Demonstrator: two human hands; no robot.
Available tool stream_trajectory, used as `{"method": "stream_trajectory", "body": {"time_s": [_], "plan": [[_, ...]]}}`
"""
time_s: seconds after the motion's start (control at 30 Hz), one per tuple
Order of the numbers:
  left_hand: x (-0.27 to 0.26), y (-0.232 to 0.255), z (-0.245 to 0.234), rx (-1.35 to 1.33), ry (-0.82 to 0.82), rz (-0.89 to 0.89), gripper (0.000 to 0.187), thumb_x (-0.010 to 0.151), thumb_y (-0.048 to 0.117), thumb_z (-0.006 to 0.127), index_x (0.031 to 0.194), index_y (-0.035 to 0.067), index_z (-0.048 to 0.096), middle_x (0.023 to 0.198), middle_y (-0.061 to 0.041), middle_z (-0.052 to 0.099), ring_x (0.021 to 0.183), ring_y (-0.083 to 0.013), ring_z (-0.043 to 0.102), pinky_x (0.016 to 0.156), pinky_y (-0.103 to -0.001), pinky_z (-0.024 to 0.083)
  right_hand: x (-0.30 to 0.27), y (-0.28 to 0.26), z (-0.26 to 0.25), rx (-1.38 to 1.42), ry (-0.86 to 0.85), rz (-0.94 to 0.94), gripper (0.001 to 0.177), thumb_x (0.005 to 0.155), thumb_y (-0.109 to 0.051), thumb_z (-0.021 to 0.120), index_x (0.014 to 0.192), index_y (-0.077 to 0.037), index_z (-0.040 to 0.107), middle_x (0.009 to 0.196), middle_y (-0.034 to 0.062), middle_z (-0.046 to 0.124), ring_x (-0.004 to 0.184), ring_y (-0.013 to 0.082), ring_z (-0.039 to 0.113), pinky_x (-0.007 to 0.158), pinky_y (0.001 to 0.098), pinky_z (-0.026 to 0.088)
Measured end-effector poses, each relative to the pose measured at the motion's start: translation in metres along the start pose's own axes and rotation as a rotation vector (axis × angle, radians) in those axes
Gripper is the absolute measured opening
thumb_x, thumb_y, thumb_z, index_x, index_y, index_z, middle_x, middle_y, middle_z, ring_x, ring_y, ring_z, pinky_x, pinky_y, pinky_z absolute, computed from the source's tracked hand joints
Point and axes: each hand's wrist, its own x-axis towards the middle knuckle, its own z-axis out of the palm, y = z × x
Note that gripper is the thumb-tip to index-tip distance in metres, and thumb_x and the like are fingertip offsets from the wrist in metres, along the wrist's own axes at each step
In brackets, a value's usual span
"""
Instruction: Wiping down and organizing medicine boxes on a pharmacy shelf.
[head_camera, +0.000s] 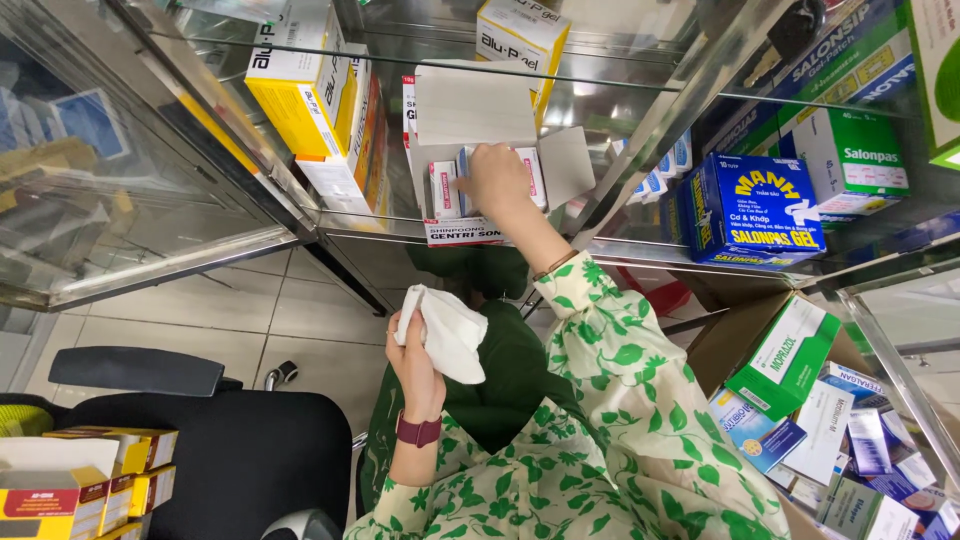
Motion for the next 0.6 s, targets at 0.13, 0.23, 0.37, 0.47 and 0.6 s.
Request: {"method": "stream_trajectory", "body": {"time_s": [0.13,0.23,0.37,0.47,0.6], "plan": [[0.000,-0.001,0.000,0.008,-0.003,0.000,0.021,0.102,0.018,0.062,0.116,0.003,0.058,0.109,-0.005,0.065,0.098,-0.0132,0.064,0.083,-0.031,0.054,-0.007,-0.010,-0.004,-0.064,0.074,0.049,0.046,0.068,-0.038,0.092,0.091,-0.001,0.074,0.089,0.0198,0.073,0.085,0.0377,0.074,0.071,0.0458,0.060],[-0.001,0.003,0.002,0.009,0.008,-0.006,0.022,0.101,0.017,0.061,0.117,0.003,0.058,0.110,-0.006,0.066,0.099,-0.0136,0.065,0.083,-0.031,0.054,-0.004,-0.003,0.002,-0.098,0.193,-0.003,0.042,0.067,-0.026,0.090,0.096,-0.001,0.072,0.086,0.0169,0.075,0.082,0.0375,0.074,0.066,0.0468,0.060],[-0.001,0.001,0.001,0.026,0.001,-0.010,0.023,0.102,0.018,0.060,0.120,0.003,0.058,0.112,-0.006,0.066,0.101,-0.0142,0.066,0.085,-0.031,0.055,-0.003,0.005,0.004,-0.168,0.112,0.017,0.032,0.075,-0.029,0.088,0.092,-0.005,0.074,0.089,0.0161,0.074,0.086,0.0367,0.074,0.070,0.0463,0.060],[0.001,-0.006,-0.004,0.026,-0.010,-0.006,0.024,0.103,0.017,0.059,0.122,0.002,0.057,0.114,-0.007,0.066,0.103,-0.0151,0.065,0.086,-0.031,0.054,-0.010,0.003,-0.001,-0.175,0.191,-0.060,0.028,0.076,-0.020,0.084,0.096,-0.005,0.073,0.091,0.0138,0.073,0.084,0.0359,0.074,0.067,0.0455,0.059],[-0.001,-0.005,-0.001,0.021,-0.048,0.017,0.032,0.105,0.019,0.056,0.132,0.004,0.052,0.125,-0.009,0.062,0.114,-0.0177,0.063,0.095,-0.033,0.053,-0.022,-0.010,-0.021,0.054,0.251,-0.354,0.032,0.070,-0.014,0.084,0.101,-0.012,0.077,0.098,0.0134,0.066,0.080,0.0344,0.072,0.063,0.0476,0.056]]}}
